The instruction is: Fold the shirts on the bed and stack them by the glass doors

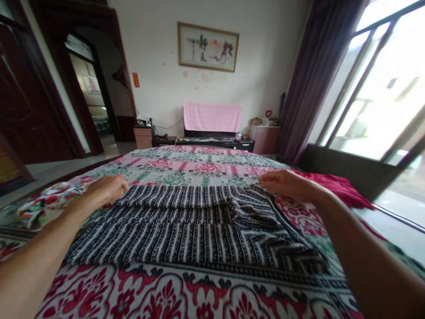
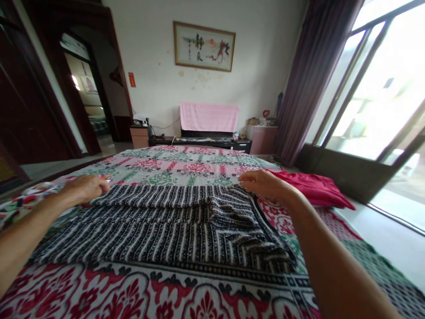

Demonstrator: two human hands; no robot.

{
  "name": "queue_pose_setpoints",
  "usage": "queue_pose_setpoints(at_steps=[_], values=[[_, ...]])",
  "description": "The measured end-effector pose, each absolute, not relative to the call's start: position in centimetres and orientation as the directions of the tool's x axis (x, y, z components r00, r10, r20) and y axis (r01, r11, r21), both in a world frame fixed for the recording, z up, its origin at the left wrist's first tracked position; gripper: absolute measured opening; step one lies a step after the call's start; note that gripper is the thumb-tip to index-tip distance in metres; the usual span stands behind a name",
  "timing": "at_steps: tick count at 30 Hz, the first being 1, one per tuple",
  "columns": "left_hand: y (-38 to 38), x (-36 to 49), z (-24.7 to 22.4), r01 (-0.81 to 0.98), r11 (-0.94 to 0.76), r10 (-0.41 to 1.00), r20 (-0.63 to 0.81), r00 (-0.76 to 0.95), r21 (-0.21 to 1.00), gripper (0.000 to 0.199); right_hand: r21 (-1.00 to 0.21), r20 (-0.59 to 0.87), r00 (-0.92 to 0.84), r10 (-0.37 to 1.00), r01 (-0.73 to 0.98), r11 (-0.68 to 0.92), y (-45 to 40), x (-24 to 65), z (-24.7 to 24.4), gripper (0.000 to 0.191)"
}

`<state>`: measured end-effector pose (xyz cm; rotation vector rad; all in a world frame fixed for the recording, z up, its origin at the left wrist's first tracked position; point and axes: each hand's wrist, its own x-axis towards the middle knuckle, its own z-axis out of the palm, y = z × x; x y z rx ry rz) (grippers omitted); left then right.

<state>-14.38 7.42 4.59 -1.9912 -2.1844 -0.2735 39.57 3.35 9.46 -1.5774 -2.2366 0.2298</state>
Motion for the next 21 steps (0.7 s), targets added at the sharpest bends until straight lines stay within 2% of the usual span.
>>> queue_pose_setpoints(at_steps=[3, 7, 9, 11, 15, 19, 21], values=[[7.7, -13.3, 4.6, 0.996, 0.044, 0.962, 0.272, -0.020, -0.083, 0.035, -0.404, 0.250, -0.103, 0.963, 0.892, 0.201, 4.2, 41.7, 9.1, 0.028], [8.5, -12.3, 2.8, 0.982, -0.175, 0.927, 0.326, 0.188, -0.068, 0.040, -0.381, 0.275, 0.066, 0.959, 0.923, 0.046, 4.9, 42.1, 7.6, 0.023], [8.9, -11.8, 1.7, 0.972, -0.231, 0.917, 0.324, 0.230, -0.038, 0.045, -0.403, 0.270, 0.141, 0.952, 0.915, -0.021, 5.3, 41.8, 6.5, 0.022], [9.0, -11.0, 1.0, 0.961, -0.278, 0.909, 0.324, 0.263, -0.001, 0.047, -0.504, 0.214, 0.217, 0.952, 0.859, -0.082, 5.6, 41.4, 5.4, 0.025], [8.4, -6.8, 0.8, 0.903, -0.418, 0.861, 0.358, 0.361, 0.097, 0.047, -0.771, 0.029, 0.293, 0.956, 0.615, -0.165, 6.2, 40.9, 3.8, 0.039], [6.6, 1.1, 2.0, 0.786, -0.601, 0.761, 0.403, 0.508, 0.145, 0.042, -0.877, -0.053, 0.251, 0.966, 0.452, -0.165, 6.8, 41.1, 3.0, 0.040], [5.8, 5.4, 2.6, 0.710, -0.689, 0.693, 0.420, 0.586, 0.146, 0.042, -0.917, -0.058, 0.211, 0.976, 0.374, -0.135, 7.1, 41.2, 2.6, 0.046]])
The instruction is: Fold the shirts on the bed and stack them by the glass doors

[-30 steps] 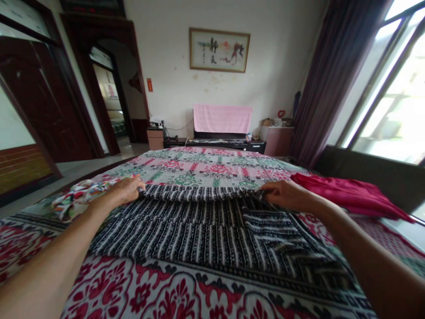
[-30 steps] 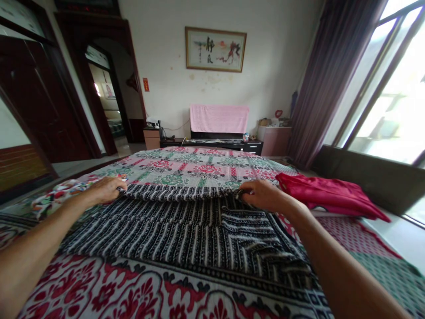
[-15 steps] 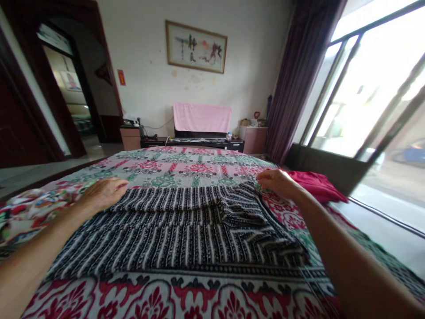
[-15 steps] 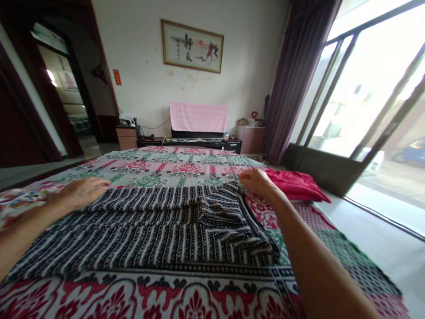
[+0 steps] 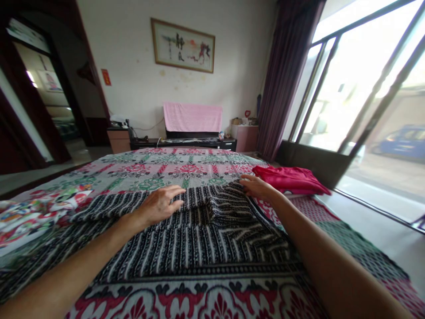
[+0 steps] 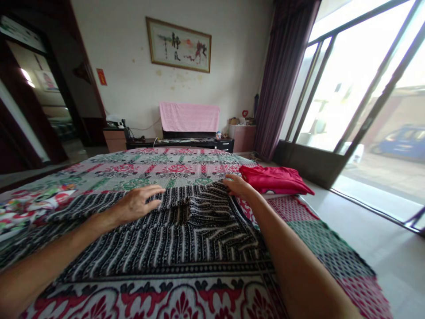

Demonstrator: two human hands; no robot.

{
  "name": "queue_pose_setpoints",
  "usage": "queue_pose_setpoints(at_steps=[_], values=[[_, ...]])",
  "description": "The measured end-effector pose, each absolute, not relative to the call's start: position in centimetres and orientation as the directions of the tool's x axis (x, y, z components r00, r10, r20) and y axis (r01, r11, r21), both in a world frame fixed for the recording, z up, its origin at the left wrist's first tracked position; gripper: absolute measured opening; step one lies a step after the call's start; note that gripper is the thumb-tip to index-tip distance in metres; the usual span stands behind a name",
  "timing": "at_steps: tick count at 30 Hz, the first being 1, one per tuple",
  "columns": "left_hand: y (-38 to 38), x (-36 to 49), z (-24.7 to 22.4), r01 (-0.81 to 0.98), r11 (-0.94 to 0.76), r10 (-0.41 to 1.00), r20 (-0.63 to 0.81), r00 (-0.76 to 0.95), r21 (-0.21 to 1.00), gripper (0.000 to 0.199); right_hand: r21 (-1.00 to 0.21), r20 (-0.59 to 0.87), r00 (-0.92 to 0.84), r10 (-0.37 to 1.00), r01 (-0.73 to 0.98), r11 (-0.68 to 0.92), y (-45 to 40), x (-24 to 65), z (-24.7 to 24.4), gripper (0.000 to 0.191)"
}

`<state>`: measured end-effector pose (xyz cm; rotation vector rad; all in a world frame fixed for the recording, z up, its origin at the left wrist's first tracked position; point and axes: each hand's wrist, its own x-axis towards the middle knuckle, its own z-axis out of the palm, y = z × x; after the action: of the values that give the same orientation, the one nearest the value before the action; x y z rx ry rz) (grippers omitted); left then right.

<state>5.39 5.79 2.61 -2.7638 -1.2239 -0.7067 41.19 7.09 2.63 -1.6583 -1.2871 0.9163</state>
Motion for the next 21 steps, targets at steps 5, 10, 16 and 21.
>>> queue_pose_setpoints(at_steps=[5, 10, 16, 21], values=[[4.4, 12.6, 1.9, 0.578, -0.795, 0.603, 0.343, 0.720, 0.183, 0.051, -0.968, -0.039, 0.067, 0.997, 0.247, -0.054, 7.1, 40.8, 2.1, 0.046], [3.8, 13.6, 0.2, 0.556, -0.810, 0.586, 0.235, 0.776, 0.185, 0.046, -0.953, 0.001, 0.131, 0.991, 0.300, -0.039, 6.8, 40.3, 2.1, 0.053], [3.5, 13.3, 0.2, 0.573, -0.807, 0.590, 0.218, 0.778, 0.143, 0.045, -0.537, 0.246, 0.034, 0.969, 0.837, 0.107, 6.9, 40.9, 1.8, 0.060], [3.4, 13.4, 0.2, 0.572, -0.812, 0.583, 0.206, 0.786, 0.117, 0.044, -0.182, 0.225, 0.037, 0.974, 0.983, 0.005, 6.4, 40.7, 2.5, 0.059]])
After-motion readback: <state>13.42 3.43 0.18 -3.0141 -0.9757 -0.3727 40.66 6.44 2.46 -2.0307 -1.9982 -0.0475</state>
